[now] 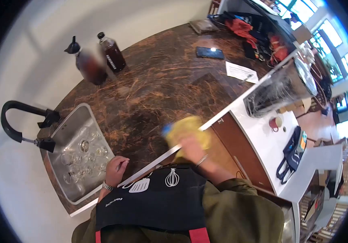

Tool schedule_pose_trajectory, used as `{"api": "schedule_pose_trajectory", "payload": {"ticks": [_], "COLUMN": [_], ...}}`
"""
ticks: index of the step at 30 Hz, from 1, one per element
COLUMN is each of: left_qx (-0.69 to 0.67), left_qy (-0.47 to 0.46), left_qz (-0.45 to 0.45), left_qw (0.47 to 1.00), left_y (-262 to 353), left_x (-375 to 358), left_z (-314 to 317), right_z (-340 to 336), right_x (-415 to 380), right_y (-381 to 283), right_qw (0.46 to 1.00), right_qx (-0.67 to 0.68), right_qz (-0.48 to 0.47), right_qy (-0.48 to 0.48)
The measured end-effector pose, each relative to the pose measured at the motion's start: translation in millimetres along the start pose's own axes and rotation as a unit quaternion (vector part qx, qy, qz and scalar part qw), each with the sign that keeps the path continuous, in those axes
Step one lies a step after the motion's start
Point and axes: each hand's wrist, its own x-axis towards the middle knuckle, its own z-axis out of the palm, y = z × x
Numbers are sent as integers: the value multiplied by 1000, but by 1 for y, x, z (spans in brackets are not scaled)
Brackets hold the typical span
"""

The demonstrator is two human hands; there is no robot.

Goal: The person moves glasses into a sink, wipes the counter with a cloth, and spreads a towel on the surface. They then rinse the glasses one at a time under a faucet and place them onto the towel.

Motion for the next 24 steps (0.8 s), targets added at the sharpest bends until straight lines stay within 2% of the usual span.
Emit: {"api": "schedule_pose_trajectory", "payload": {"ticks": [1, 2, 3, 5, 6, 7, 8, 9, 10, 11, 12, 14, 15, 16, 18, 20, 21, 23, 24], "left_qx": [15, 13, 8, -1, 0, 12, 25, 39, 41, 46, 50, 43, 29, 17, -8, -26, -17, 7, 15], "left_qy": [-2, -5, -9, -21, -20, -25, -30, -34, -29, -20, -6, 21, 36, 50, 85, 97, 88, 84, 87], "left_qz": [43, 50, 81, 119, 121, 111, 98, 94, 91, 82, 73, 38, 18, -3, -35, -29, -24, -37, -44], "left_qw": [999, 999, 997, 993, 992, 993, 994, 994, 995, 995, 996, 998, 999, 999, 996, 995, 996, 996, 995], "left_y": [5, 10, 17, 31, 38, 44, 48, 48, 49, 50, 53, 66, 72, 77, 95, 106, 110, 124, 134], "left_x": [11, 21, 30, 44, 47, 49, 50, 50, 49, 46, 45, 45, 44, 42, 45, 47, 47, 43, 41], "left_z": [3, 6, 10, 15, 17, 20, 24, 27, 32, 38, 45, 66, 78, 90, 120, 150, 164, 189, 199], "right_z": [-10, -18, -14, -7, -19, -66, -29, -50, -42, -95, -99, -71, -79, -87, -65, -46, -45, -46, -35], "right_x": [3, 3, 1, -3, -8, -8, -28, -48, -69, -73, -79, -92, -86, -74, -54, -30, -19, -5, -2], "right_y": [-24, -34, -16, 61, 106, 121, 202, 223, 284, 265, 291, 333, 321, 294, 291, 285, 275, 247, 235], "right_qw": [988, 950, 951, 995, 997, 959, 877, 918, 901, 897, 866, 857, 927, 972, 983, 955, 949, 912, 901], "right_qx": [49, 97, 95, 10, -12, 130, 325, 134, 173, 122, 238, 403, 304, 200, 136, 189, 187, 210, 207], "right_qz": [-142, -283, -279, -92, 75, 249, 193, 239, 321, 418, 430, 316, 218, 112, -9, -14, -39, -10, -36], "right_qy": [44, 87, 91, 42, 6, 48, 295, 286, 237, 80, 91, 43, -3, -48, -121, -230, -252, -351, -378]}}
